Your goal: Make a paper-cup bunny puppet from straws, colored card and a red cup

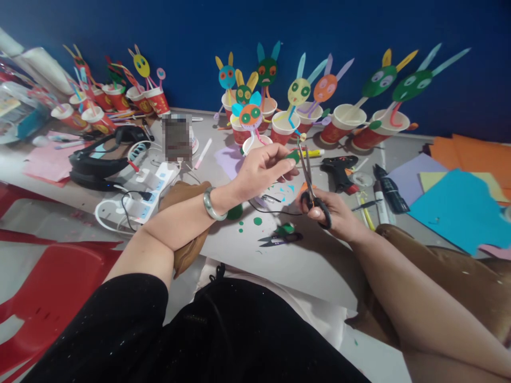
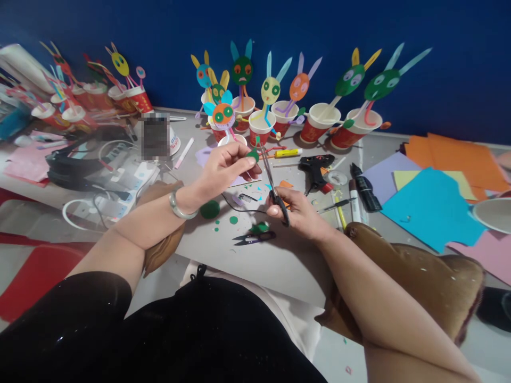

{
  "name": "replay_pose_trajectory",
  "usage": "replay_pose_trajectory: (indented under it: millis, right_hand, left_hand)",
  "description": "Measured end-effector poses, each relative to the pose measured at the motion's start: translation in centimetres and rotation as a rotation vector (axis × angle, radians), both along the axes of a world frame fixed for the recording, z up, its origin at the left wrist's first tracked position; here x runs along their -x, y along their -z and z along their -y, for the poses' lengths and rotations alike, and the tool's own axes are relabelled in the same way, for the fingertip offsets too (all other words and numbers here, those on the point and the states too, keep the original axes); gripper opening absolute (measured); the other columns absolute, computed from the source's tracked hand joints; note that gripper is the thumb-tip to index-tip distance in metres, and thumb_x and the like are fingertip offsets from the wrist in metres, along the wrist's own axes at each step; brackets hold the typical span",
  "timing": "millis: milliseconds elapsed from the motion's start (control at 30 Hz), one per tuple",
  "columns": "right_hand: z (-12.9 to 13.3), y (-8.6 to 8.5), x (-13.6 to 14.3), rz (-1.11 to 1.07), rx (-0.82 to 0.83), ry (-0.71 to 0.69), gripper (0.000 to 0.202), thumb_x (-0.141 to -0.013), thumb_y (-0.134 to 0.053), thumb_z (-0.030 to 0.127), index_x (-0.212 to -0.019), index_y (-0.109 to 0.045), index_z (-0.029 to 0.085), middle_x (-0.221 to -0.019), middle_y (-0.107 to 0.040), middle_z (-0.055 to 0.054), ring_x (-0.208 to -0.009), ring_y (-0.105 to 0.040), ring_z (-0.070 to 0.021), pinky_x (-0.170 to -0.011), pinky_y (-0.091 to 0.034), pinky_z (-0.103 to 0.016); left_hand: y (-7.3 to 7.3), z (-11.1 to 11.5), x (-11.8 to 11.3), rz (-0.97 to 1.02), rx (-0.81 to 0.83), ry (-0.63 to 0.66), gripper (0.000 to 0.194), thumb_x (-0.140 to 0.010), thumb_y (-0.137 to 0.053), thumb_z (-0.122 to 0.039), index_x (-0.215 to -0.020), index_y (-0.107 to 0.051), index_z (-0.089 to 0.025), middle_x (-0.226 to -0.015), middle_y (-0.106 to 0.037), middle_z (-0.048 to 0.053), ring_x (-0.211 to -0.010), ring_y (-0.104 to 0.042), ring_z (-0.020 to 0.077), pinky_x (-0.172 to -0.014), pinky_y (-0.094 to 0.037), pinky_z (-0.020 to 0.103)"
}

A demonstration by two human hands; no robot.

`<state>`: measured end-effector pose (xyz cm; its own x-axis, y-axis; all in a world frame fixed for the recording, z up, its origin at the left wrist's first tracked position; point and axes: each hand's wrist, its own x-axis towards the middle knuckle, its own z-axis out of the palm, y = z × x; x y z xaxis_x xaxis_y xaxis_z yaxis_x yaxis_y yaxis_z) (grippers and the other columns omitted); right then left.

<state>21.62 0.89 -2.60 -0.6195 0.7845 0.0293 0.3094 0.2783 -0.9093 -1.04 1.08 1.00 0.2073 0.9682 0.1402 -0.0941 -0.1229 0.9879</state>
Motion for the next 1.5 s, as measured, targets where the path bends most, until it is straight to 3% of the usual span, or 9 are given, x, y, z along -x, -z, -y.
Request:
replay_pose_trajectory:
  millis: [167,500,733,1100,1500]
  right_hand:
    - [-0.1,0.2,-0.2,-0.013,0.001,-0.031,0.077,-0.074,-0.063,0.096,-0.069,-0.057,0.020,-0.071,-0.057,-0.002,-0.066,-0.047,-0.0160,-0.065,-0.037,-0.032]
    - [-0.2,0.6,-0.4,-0.020,0.020,-0.056,0.075,-0.076,-0.064,0.094,-0.072,-0.059,0.019,-0.071,-0.057,-0.002,-0.066,-0.045,-0.0155,-0.065,-0.036,-0.032]
    - [-0.2,0.6,-0.5,-0.026,0.042,-0.061,0.075,-0.075,-0.065,0.094,-0.074,-0.062,0.019,-0.069,-0.054,-0.001,-0.066,-0.044,-0.0149,-0.064,-0.035,-0.032]
    - [0.0,0.0,-0.3,-0.022,0.050,-0.064,0.076,-0.074,-0.066,0.094,-0.072,-0.060,0.019,-0.067,-0.053,0.000,-0.063,-0.043,-0.0140,-0.062,-0.034,-0.031]
    - [0.1,-0.3,-0.1,-0.025,0.024,-0.036,0.077,-0.073,-0.065,0.096,-0.070,-0.060,0.019,-0.070,-0.057,-0.002,-0.066,-0.047,-0.0154,-0.064,-0.036,-0.031]
  left_hand:
    - [-0.3,-0.2,0.3,-0.006,0.012,-0.040,0.018,-0.096,-0.068,-0.028,-0.086,-0.056,-0.019,-0.078,-0.076,0.000,-0.068,-0.072,0.0063,-0.064,-0.057,0.018]
    - [0.3,-0.1,0.1,-0.069,-0.019,0.144,0.012,-0.090,-0.067,-0.018,-0.081,-0.059,-0.018,-0.072,-0.074,0.000,-0.067,-0.069,0.0069,-0.064,-0.057,0.019]
    - [0.4,-0.1,0.3,-0.135,-0.047,0.202,0.011,-0.088,-0.066,-0.019,-0.078,-0.060,-0.017,-0.073,-0.073,0.001,-0.068,-0.068,0.0078,-0.066,-0.056,0.021]
    - [1.1,-0.4,0.3,-0.140,-0.083,0.209,0.010,-0.088,-0.065,-0.019,-0.079,-0.060,-0.017,-0.073,-0.074,0.002,-0.066,-0.068,0.0085,-0.066,-0.056,0.022]
    - [0.4,0.0,0.1,-0.045,0.015,0.175,0.012,-0.093,-0.065,-0.015,-0.083,-0.059,-0.016,-0.072,-0.074,0.000,-0.064,-0.067,0.0059,-0.064,-0.056,0.019]
